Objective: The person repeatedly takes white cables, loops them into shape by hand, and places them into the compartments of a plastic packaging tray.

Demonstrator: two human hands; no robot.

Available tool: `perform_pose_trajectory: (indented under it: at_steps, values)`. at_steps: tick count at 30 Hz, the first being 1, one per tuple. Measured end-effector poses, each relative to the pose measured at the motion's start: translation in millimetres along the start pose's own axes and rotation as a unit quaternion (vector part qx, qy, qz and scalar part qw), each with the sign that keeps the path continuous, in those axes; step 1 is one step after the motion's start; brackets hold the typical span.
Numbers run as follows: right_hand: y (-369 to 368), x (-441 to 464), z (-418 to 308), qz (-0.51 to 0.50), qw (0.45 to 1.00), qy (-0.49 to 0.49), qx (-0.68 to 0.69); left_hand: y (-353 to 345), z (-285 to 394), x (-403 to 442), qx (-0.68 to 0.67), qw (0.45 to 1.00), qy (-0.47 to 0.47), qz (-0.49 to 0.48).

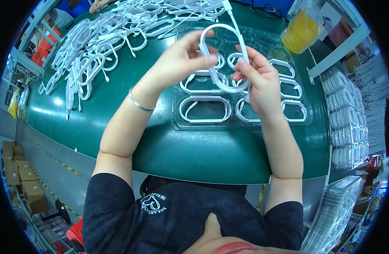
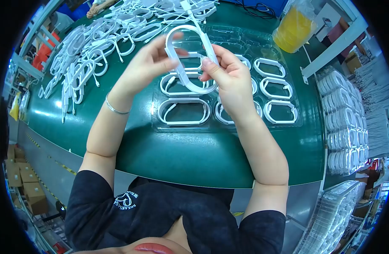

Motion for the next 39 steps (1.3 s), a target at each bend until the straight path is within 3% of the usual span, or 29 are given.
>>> perform_pose_trajectory:
  at_steps: [2,5,11,17,23,26,28,31,34,36,37,38,39]
  values:
    - [1,1,1,-0.009,0.998,-0.010,0.062,-7,-1,-3,0.023,0.999,0.027,-0.023]
    - [3,2,-1,-0.012,1.000,0.000,0.028,-8,0,-3,0.008,1.000,0.014,-0.014]
    - [10,4,1,-0.038,0.992,-0.042,0.117,-9,6,-3,-0.004,1.000,-0.009,-0.030]
    - [5,4,9,-0.017,0.997,-0.022,0.072,-5,-5,0,0.022,1.000,0.013,-0.003]
    - [5,5,16,-0.033,0.993,-0.066,0.095,-5,-5,1,0.022,0.989,-0.125,0.080]
    - [0,3,19,-0.030,0.994,-0.062,0.089,-4,-5,-1,0.068,0.985,-0.086,0.135]
    - [1,2,22,-0.022,0.992,-0.059,0.106,-5,-1,-2,0.194,0.967,-0.109,0.126]
    - [5,7,22,-0.017,0.992,-0.056,0.109,-7,3,-2,0.420,0.872,-0.206,0.144]
    - [6,5,15,0.014,0.996,0.007,-0.086,-6,14,-6,0.365,0.884,-0.203,0.208]
    - [6,2,13,0.047,0.946,0.140,-0.287,-7,16,-6,0.347,0.891,-0.197,0.218]
    - [3,1,8,0.044,0.896,0.243,-0.370,-5,7,-5,0.185,0.952,-0.133,0.206]
    - [3,2,8,0.045,0.895,0.244,-0.370,-5,-2,-5,0.016,0.980,-0.060,0.187]
    - [0,0,7,0.037,0.880,0.264,-0.393,-5,0,-4,0.014,0.981,-0.050,0.187]
Point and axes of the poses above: each hand's wrist, its own x-axis towards the middle knuckle, its own y-axis out of the back of the hand, z = x × y, the point moved 3 cm from there along x, towards the middle knuckle, and after that the axes turned 1 degree about -y, right-handed, at the moved point
